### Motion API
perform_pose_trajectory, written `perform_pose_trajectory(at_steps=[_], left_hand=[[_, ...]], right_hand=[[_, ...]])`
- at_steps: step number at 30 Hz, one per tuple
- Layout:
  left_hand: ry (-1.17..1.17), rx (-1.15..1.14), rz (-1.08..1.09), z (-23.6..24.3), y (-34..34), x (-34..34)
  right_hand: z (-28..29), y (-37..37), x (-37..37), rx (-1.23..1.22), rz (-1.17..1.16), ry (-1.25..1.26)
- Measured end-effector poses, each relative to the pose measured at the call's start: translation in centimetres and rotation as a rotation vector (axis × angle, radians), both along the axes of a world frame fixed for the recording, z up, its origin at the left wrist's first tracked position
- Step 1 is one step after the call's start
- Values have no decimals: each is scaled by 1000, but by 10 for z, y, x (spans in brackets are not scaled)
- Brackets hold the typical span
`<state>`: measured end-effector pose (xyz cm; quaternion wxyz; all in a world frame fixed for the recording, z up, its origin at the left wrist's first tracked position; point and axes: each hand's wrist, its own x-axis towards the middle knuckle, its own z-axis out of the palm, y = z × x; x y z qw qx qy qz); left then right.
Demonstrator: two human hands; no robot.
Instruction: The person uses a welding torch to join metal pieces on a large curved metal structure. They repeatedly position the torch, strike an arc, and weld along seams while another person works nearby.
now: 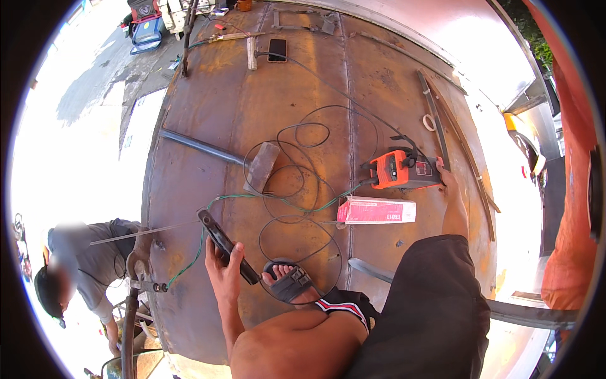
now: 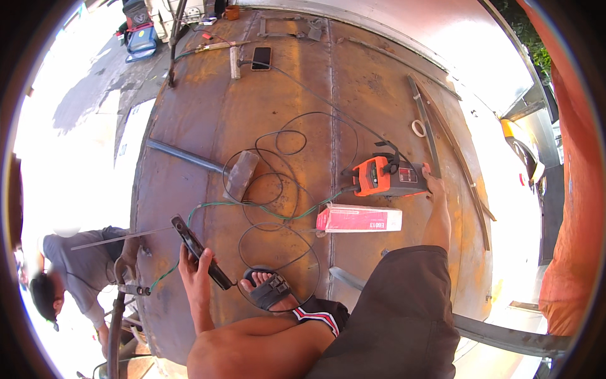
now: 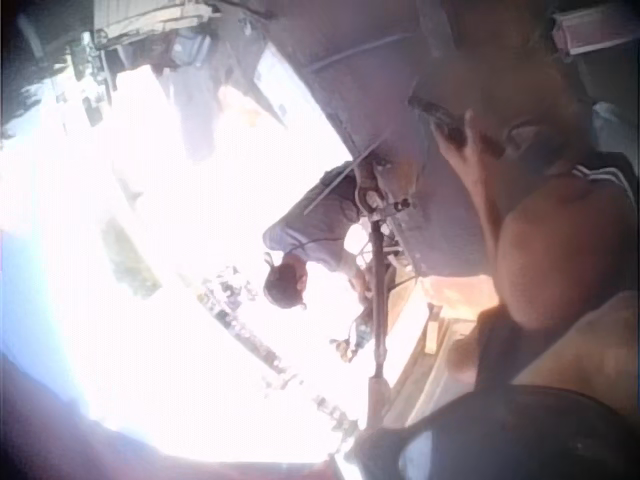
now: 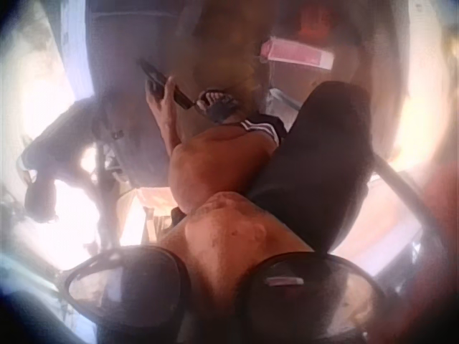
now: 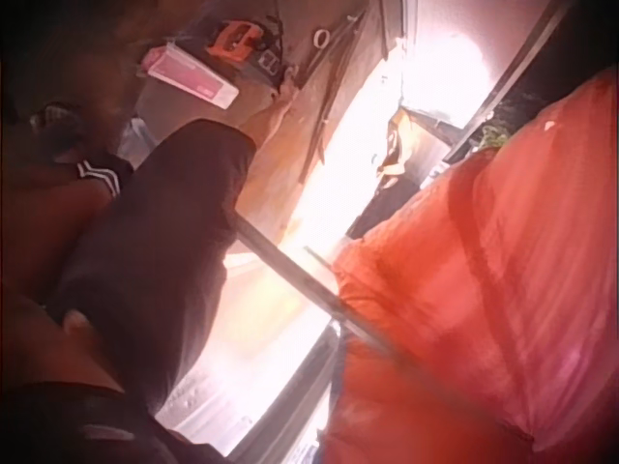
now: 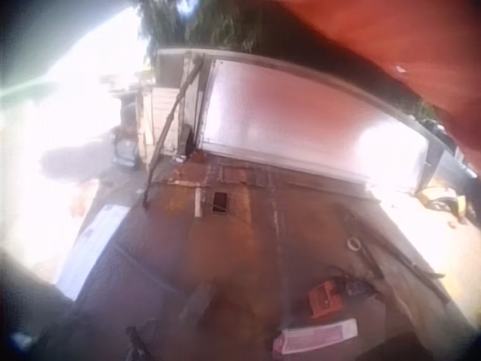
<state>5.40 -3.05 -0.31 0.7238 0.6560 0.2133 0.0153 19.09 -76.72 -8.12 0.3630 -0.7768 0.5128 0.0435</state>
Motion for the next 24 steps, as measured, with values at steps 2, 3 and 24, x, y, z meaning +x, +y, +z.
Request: perform_pose_trajectory(at_steps=[2,3,24], left_hand=[[4,-1,-6,-1,-1,2],[-32,-6,-21,-3,-1,2],[14,130,12,-6,0,-3]], right_hand=[[9,10,-4,-97,76,-15],[11,17,-5,-127,108,-32],[3,-59,62,-466,507,41]])
